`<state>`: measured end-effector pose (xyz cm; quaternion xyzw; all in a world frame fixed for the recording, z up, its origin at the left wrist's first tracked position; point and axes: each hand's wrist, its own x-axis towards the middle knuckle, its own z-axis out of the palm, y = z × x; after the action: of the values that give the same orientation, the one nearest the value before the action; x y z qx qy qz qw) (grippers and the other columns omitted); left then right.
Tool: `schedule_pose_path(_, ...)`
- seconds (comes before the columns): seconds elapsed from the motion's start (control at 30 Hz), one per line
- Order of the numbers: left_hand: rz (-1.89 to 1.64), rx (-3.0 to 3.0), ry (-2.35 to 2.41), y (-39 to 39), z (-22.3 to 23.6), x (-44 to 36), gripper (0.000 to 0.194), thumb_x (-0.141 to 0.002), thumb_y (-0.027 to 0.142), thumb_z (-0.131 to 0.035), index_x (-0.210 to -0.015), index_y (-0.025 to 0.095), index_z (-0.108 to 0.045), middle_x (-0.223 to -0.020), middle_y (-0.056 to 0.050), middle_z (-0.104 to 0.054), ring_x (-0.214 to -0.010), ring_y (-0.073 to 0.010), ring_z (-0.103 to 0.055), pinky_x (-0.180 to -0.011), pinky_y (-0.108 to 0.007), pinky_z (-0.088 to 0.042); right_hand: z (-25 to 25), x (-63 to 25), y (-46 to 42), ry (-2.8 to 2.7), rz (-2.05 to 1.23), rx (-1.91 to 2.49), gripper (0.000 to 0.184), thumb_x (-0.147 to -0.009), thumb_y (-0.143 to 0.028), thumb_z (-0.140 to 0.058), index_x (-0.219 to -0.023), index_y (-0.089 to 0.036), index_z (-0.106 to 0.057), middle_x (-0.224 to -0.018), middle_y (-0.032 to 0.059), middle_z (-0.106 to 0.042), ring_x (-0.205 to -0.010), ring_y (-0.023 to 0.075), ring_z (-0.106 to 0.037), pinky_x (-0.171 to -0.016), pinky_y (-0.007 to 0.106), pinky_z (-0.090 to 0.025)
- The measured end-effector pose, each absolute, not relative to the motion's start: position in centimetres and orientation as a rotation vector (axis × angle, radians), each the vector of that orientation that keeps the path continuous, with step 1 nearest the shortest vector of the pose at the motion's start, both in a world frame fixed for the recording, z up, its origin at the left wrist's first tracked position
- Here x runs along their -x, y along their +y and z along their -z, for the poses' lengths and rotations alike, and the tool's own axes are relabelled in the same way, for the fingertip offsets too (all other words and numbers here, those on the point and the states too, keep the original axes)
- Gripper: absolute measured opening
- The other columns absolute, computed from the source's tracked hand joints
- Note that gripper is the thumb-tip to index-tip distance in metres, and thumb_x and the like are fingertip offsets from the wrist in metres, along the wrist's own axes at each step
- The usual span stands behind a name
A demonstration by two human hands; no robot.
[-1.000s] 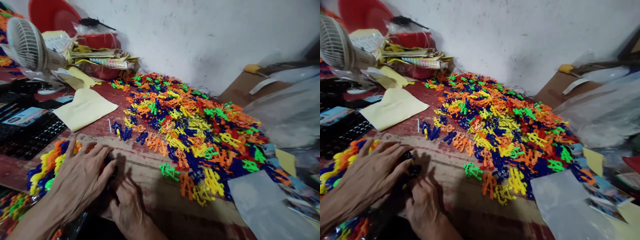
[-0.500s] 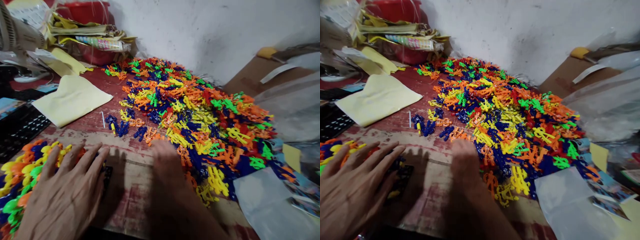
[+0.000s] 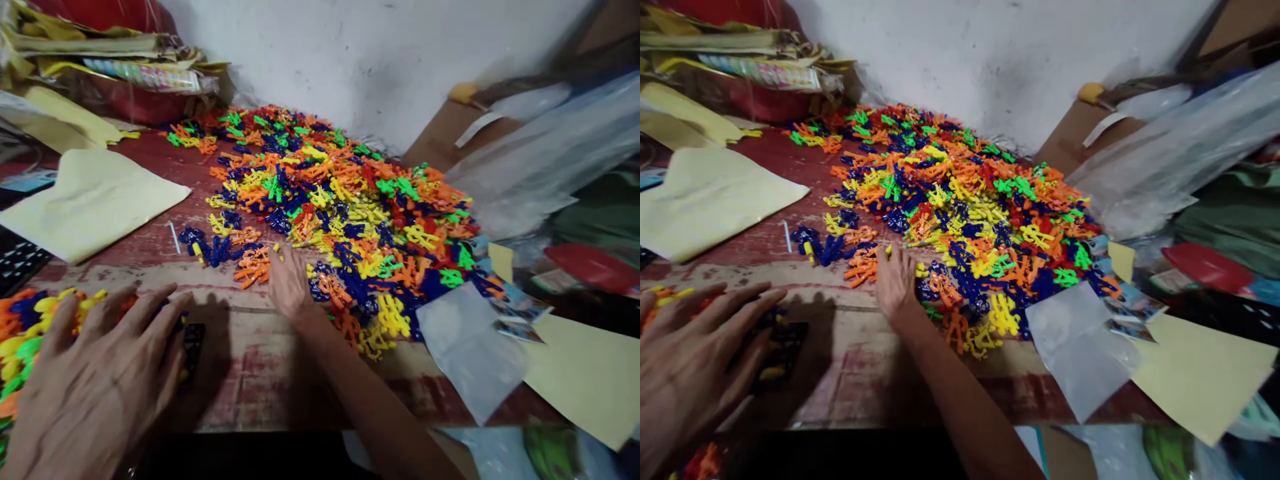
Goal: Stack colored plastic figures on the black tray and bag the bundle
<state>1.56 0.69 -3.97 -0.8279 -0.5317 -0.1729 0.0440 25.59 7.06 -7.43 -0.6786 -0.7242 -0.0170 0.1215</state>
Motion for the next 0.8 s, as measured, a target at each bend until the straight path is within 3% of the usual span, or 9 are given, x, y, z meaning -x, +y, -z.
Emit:
schedule_pose_path(0.07, 0.413, 2.473, -1.563, 0.7, 3.1, -2.0, 0.055, -0.089, 0.040, -0.037, -0.133, 0.019, -0.062, -0.130, -0.015, -0.064, -0.124, -0.0460, -0.048, -0.114, -0.070, -0.021, 7.5, -24.8, 4.6, -2.091, 0.148, 1.874, 0.036, -0.095, -0.015, -0.047, -0.129, -0.014, -0.060, -0.143, 0.0193, -0.051, -0.130, 0.0331, -0.044, -0.110, 0.051, -0.031)
schedule_pose_path(0.13, 0.361, 2.434, -1.543, 0.6, 2.1, -2.5, 0.056, -0.090, 0.039, -0.032, -0.128, 0.019, -0.067, -0.126, -0.014, -0.067, -0.119, -0.0449, -0.052, -0.111, -0.069, -0.026, 7.6, -24.8, 1.7, -2.102, 0.208, 1.773, 0.027, -0.096, -0.016, -0.047, -0.114, -0.015, -0.066, -0.130, 0.0164, -0.062, -0.122, 0.0313, -0.050, -0.108, 0.051, -0.030)
schedule_pose_path(0.23, 0.307, 2.408, -1.569, 0.5, 1.1, -3.2, 0.057, -0.089, 0.040, -0.031, -0.123, 0.019, -0.072, -0.124, -0.013, -0.070, -0.117, -0.0462, -0.054, -0.107, -0.069, -0.031, 7.5, -27.4, -1.7, -2.161, 0.172, 1.649, 0.024, -0.095, -0.013, -0.045, -0.092, -0.018, -0.068, -0.091, 0.0077, -0.070, -0.089, 0.0230, -0.058, -0.090, 0.038, -0.041)
schedule_pose_path(0.3, 0.269, 2.399, -1.598, 0.4, 0.7, -3.6, 0.059, -0.090, 0.040, -0.028, -0.123, 0.019, -0.072, -0.127, -0.013, -0.069, -0.118, -0.0459, -0.054, -0.106, -0.069, -0.031, 7.2, -30.5, -2.6, -2.106, 0.238, 1.652, 0.026, -0.095, -0.013, -0.045, -0.081, -0.019, -0.067, -0.079, 0.0057, -0.068, -0.080, 0.0214, -0.058, -0.080, 0.034, -0.042)
schedule_pose_path(0.43, 0.289, 2.387, -1.609, 0.3, 0.5, -3.7, 0.061, -0.092, 0.040, -0.024, -0.124, 0.019, -0.071, -0.127, -0.010, -0.069, -0.117, -0.0429, -0.057, -0.109, -0.067, -0.031, 6.9, -36.9, -1.6, -1.934, 0.336, 1.783, 0.024, -0.096, -0.016, -0.047, -0.090, -0.017, -0.070, -0.087, 0.0071, -0.072, -0.084, 0.0218, -0.062, -0.080, 0.033, -0.045)
schedule_pose_path(0.57, 0.359, 2.404, -1.535, 0.2, 1.8, -2.8, 0.058, -0.090, 0.039, -0.030, -0.129, 0.016, -0.067, -0.126, -0.013, -0.069, -0.118, -0.0457, -0.056, -0.109, -0.068, -0.031, 7.7, -38.9, -0.2, -1.951, 0.251, 1.952, 0.019, -0.092, -0.024, -0.057, -0.098, -0.013, -0.071, -0.093, 0.0117, -0.071, -0.091, 0.0268, -0.064, -0.083, 0.036, -0.048)
schedule_pose_path(0.7, 0.429, 2.407, -1.458, 0.4, 3.7, -1.6, 0.062, -0.087, 0.035, -0.042, -0.146, 0.022, -0.049, -0.134, -0.012, -0.065, -0.131, -0.0452, -0.048, -0.116, -0.067, -0.025, 8.4, -38.4, 0.3, -1.915, 0.153, 2.063, 0.017, -0.090, -0.022, -0.057, -0.097, -0.016, -0.072, -0.092, 0.0108, -0.070, -0.091, 0.0296, -0.064, -0.081, 0.041, -0.049)
schedule_pose_path(0.8, 0.602, 2.472, -1.592, 0.3, 3.8, -1.4, 0.074, -0.084, 0.032, -0.050, -0.155, 0.032, -0.032, -0.152, -0.007, -0.049, -0.145, -0.0414, -0.033, -0.122, -0.065, -0.015, 8.3, -39.0, 0.8, -1.809, -0.025, 1.950, 0.019, -0.089, -0.022, -0.055, -0.099, -0.018, -0.071, -0.095, 0.0094, -0.072, -0.091, 0.0271, -0.066, -0.082, 0.040, -0.052)
